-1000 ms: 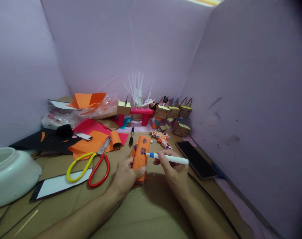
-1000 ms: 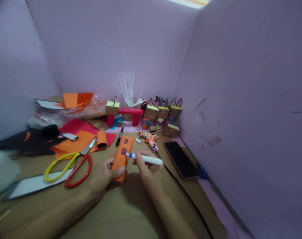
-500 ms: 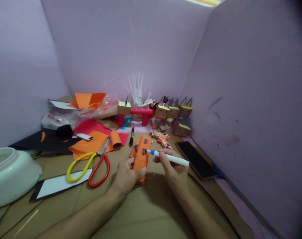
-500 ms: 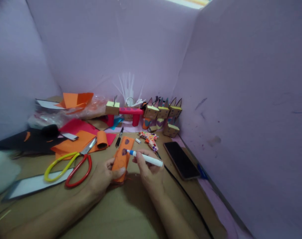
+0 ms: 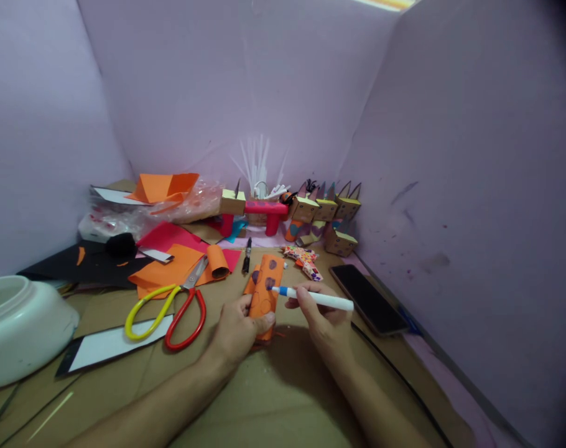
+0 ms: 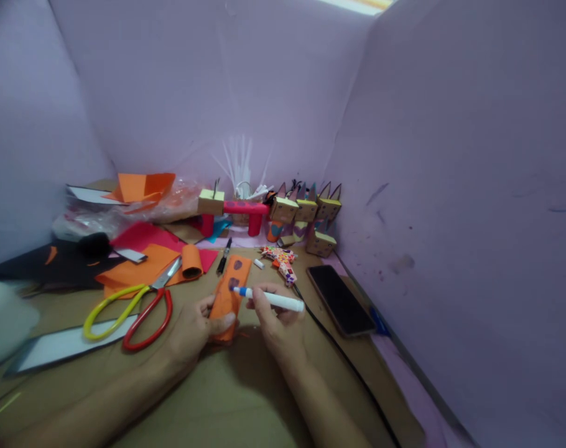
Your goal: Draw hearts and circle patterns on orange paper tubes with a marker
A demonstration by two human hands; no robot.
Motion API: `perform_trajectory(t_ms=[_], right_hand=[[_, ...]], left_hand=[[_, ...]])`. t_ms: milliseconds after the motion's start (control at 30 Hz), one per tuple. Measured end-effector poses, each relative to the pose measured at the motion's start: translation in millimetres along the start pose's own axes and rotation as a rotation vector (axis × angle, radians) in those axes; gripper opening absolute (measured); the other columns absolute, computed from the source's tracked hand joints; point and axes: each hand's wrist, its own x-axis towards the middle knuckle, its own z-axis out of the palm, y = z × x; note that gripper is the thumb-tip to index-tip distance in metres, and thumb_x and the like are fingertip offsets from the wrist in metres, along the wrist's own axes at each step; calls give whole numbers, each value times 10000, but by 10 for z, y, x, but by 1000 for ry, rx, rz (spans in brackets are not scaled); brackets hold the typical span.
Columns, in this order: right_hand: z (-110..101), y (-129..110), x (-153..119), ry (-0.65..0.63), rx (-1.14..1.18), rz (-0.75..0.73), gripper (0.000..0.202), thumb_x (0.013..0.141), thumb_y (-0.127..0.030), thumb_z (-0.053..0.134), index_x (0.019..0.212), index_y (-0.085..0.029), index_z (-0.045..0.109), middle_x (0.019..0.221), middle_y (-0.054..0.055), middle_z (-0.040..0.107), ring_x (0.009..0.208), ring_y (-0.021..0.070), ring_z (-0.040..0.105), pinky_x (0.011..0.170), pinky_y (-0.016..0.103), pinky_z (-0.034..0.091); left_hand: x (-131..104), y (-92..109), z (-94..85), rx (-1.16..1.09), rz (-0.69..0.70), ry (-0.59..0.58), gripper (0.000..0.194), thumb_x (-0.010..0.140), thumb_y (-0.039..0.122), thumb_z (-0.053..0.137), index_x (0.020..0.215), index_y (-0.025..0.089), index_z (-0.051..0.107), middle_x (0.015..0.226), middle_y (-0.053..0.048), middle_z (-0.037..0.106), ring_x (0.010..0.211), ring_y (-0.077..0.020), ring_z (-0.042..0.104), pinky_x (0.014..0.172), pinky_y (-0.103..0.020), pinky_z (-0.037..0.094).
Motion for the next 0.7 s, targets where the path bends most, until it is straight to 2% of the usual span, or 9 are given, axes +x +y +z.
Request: perform_trajectory(t_ms=[167,400,567,700], right_hand=[[-5,-16,17,56,-22,-11,148,798,-309,596,775,-168,633,603,13,666,566,153,642,539,253,500],[10,-21,0,-3,-4,19,145,787,-307,607,762,-166,638,598,21,677,548,157,649,507,243,495],[-1,-23,5,41,-7,-6,136,788,-301,605,776,-169,635,608,17,676,568,159,656,530,250,506],[14,-16,4,-1,10,4,138,781,-305,613,767,-172,645,606,17,681,553,158,654,515,248,504]], left_hand=[[-18,7,5,-10,4,-4,292,546,205,717,805,104,624,666,-38,632,572,-151,566,547,-262,453],[-11,19,2,-4,10,-2,263,551,197,704,783,105,619,658,-39,628,552,-138,544,531,-256,440],[-17,14,3,-2,4,-5,278,563,207,702,808,106,617,671,-43,630,577,-150,561,559,-265,447],[-20,14,4,11,15,-7,296,562,213,700,824,98,623,685,-49,631,595,-157,566,561,-268,449]])
